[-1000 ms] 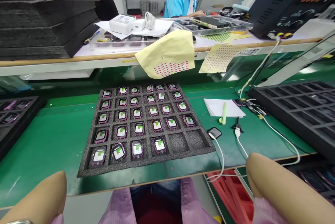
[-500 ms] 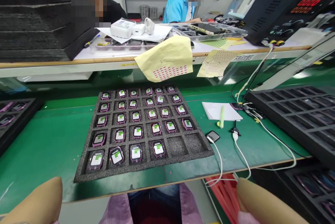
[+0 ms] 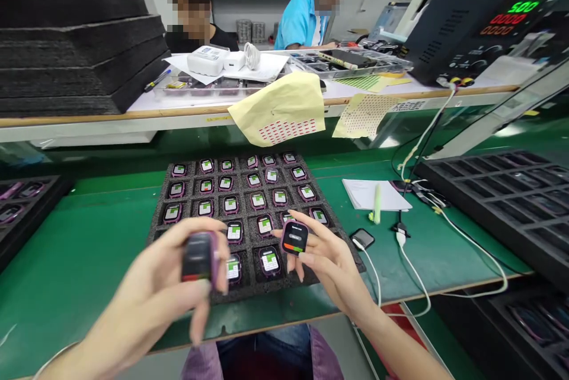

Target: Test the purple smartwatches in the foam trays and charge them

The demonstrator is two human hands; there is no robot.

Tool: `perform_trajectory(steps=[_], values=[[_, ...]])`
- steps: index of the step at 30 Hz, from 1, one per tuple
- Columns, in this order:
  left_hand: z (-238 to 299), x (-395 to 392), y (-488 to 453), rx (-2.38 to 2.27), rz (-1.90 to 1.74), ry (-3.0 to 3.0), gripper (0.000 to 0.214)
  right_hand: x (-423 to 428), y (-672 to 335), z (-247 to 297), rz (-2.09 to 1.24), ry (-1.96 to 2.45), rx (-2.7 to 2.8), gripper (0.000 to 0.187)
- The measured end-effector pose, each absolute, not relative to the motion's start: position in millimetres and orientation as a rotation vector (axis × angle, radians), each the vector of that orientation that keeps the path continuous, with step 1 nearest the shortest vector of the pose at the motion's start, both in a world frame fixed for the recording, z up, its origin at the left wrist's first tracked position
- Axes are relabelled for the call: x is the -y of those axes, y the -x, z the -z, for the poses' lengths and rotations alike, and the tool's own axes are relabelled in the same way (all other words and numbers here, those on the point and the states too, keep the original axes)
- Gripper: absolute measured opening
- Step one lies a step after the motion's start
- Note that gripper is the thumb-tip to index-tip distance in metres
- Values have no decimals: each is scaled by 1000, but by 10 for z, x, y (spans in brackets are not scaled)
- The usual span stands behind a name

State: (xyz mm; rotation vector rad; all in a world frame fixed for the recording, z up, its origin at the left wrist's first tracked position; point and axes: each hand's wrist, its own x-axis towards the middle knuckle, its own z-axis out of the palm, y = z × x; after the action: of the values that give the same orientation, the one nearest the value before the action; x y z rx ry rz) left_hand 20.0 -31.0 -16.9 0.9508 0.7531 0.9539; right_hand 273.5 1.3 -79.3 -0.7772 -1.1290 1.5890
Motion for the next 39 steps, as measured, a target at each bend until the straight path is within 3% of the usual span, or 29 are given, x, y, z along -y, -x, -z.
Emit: perform_trajectory(steps=[6, 15, 25, 30, 39], values=[[448, 97, -623, -718, -772, -994, 30, 3, -2722, 800, -1604, 752, 1191, 54], [604, 122, -639, -570, -752, -1077, 48, -14, -2646, 820, -1380, 938, 1271, 26], [606, 76, -692, -652, -850, -1077, 32, -7, -2707, 870, -1426, 926, 1307, 29], [613, 72, -661, -559, -858, -1082, 37, 10, -2732, 840, -1446, 886, 1303, 31], [576, 107, -669, -593, -840, -1094, 27, 86, -2814, 804, -1531, 868, 1235, 40]])
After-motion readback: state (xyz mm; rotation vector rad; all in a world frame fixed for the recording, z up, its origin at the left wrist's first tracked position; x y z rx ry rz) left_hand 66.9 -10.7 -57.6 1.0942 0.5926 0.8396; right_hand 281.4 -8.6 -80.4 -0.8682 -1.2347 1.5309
